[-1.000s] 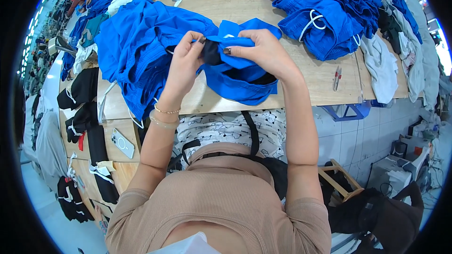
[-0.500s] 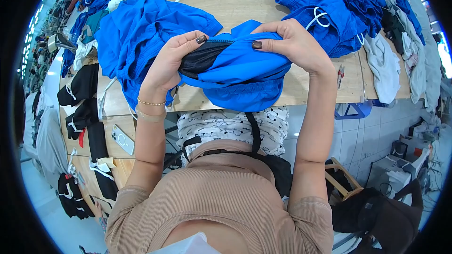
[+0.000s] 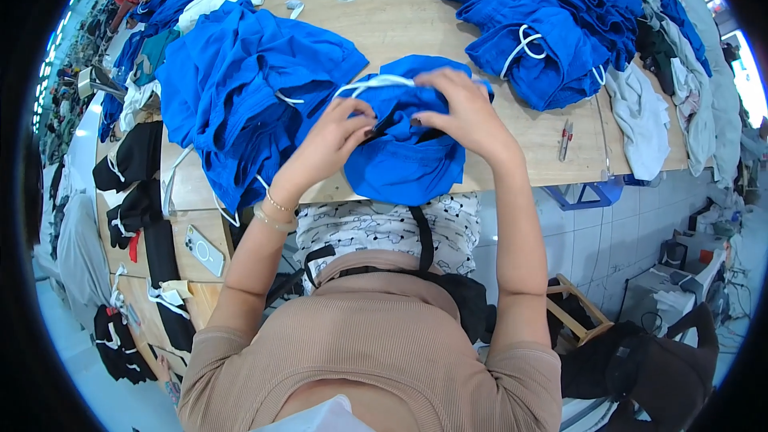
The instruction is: Inspecting and bundling blue athletic shorts using a white plastic strap in a garment factory.
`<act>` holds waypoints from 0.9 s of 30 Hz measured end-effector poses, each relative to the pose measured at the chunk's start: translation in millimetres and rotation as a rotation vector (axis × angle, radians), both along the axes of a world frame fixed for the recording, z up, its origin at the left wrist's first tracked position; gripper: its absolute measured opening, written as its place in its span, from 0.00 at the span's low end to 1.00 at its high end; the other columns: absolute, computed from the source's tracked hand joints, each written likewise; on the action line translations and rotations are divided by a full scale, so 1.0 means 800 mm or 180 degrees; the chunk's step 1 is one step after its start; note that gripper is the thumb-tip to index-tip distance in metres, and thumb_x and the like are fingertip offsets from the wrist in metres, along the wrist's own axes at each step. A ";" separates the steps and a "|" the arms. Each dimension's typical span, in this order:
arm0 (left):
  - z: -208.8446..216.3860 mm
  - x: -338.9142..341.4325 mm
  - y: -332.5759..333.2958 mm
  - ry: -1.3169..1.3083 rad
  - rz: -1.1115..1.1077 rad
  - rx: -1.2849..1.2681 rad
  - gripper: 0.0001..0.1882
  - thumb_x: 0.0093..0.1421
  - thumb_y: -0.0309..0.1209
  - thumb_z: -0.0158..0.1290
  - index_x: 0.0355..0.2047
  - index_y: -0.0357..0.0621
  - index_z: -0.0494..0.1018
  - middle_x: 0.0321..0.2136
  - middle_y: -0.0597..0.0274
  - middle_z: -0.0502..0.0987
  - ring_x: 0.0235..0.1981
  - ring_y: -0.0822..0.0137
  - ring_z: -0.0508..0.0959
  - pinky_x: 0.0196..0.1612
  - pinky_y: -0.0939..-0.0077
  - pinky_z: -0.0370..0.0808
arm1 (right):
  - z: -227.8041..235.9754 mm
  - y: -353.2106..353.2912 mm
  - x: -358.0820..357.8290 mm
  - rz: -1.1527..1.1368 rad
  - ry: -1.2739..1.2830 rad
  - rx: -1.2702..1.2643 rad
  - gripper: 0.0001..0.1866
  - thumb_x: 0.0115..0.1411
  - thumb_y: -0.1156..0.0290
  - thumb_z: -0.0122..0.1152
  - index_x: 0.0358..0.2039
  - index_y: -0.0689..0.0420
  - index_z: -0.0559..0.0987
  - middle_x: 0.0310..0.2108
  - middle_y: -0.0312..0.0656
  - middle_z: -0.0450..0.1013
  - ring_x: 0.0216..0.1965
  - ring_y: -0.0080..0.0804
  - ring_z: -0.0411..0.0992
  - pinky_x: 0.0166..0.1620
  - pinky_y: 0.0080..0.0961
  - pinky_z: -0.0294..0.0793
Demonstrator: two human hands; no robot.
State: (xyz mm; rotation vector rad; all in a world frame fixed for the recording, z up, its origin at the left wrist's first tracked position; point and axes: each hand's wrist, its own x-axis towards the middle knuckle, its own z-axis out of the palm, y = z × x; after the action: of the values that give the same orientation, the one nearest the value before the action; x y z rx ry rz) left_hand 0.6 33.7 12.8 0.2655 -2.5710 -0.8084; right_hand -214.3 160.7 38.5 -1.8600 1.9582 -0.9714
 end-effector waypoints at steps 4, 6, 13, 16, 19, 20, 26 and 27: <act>-0.020 0.012 -0.016 0.0390 0.0891 0.0415 0.12 0.57 0.15 0.43 0.38 0.36 0.72 0.42 0.54 0.70 0.38 0.61 0.74 0.40 0.74 0.72 | -0.028 0.044 -0.033 -0.1132 -0.1036 -0.0210 0.11 0.54 0.74 0.58 0.38 0.62 0.77 0.40 0.44 0.72 0.41 0.32 0.72 0.43 0.25 0.70; -0.019 -0.002 -0.024 0.0395 0.1141 0.1054 0.16 0.58 0.13 0.41 0.43 0.38 0.71 0.41 0.53 0.72 0.29 0.66 0.77 0.34 0.76 0.73 | -0.065 0.061 -0.062 -0.1927 -0.1364 0.0205 0.11 0.59 0.69 0.54 0.38 0.61 0.77 0.34 0.42 0.74 0.36 0.31 0.73 0.38 0.25 0.72; -0.054 -0.002 -0.074 -0.0980 0.0865 0.1361 0.16 0.48 0.30 0.61 0.36 0.32 0.76 0.29 0.45 0.78 0.29 0.56 0.79 0.33 0.70 0.73 | -0.115 0.036 -0.082 -0.1585 -0.4920 0.0684 0.21 0.65 0.49 0.45 0.43 0.54 0.73 0.26 0.40 0.74 0.21 0.28 0.72 0.20 0.21 0.70; -0.062 0.002 -0.075 -0.0963 0.0716 0.1242 0.15 0.48 0.27 0.61 0.35 0.33 0.75 0.30 0.44 0.77 0.33 0.51 0.78 0.36 0.68 0.73 | -0.141 0.038 -0.093 -0.0723 -0.5375 0.1028 0.15 0.65 0.59 0.45 0.37 0.58 0.72 0.28 0.43 0.76 0.23 0.29 0.74 0.21 0.20 0.71; -0.046 0.002 -0.059 -0.0868 0.0885 0.0810 0.12 0.48 0.26 0.60 0.33 0.33 0.74 0.31 0.44 0.76 0.36 0.48 0.77 0.39 0.65 0.72 | -0.134 0.020 -0.068 -0.1387 -0.4436 0.0832 0.12 0.63 0.63 0.44 0.35 0.56 0.73 0.25 0.42 0.75 0.18 0.26 0.71 0.17 0.18 0.66; -0.036 0.002 -0.052 -0.0823 0.0908 0.0405 0.11 0.48 0.26 0.60 0.32 0.34 0.74 0.32 0.44 0.76 0.38 0.48 0.76 0.40 0.64 0.71 | -0.119 0.011 -0.055 -0.1613 -0.4054 0.0993 0.12 0.63 0.63 0.45 0.34 0.56 0.73 0.24 0.40 0.74 0.17 0.24 0.68 0.17 0.17 0.64; -0.041 0.002 -0.034 -0.0589 0.1222 0.0725 0.12 0.54 0.27 0.55 0.39 0.37 0.69 0.33 0.40 0.74 0.39 0.41 0.73 0.37 0.58 0.70 | -0.122 -0.026 -0.023 -0.1624 -0.3068 0.1019 0.20 0.62 0.60 0.44 0.49 0.56 0.73 0.37 0.44 0.75 0.33 0.33 0.73 0.35 0.29 0.72; -0.049 -0.001 -0.033 -0.0346 0.1224 0.0697 0.12 0.55 0.27 0.55 0.39 0.38 0.69 0.33 0.39 0.74 0.37 0.41 0.74 0.36 0.57 0.70 | -0.136 -0.029 -0.028 -0.1767 -0.3385 0.0789 0.20 0.63 0.61 0.42 0.50 0.56 0.73 0.41 0.46 0.75 0.38 0.35 0.74 0.40 0.30 0.72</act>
State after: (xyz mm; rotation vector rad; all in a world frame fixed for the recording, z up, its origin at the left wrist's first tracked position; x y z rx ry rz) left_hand -0.1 7.6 -26.1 0.8616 -2.4117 -0.9437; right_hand -236.8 137.7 -70.5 -0.4135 1.7220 -1.3727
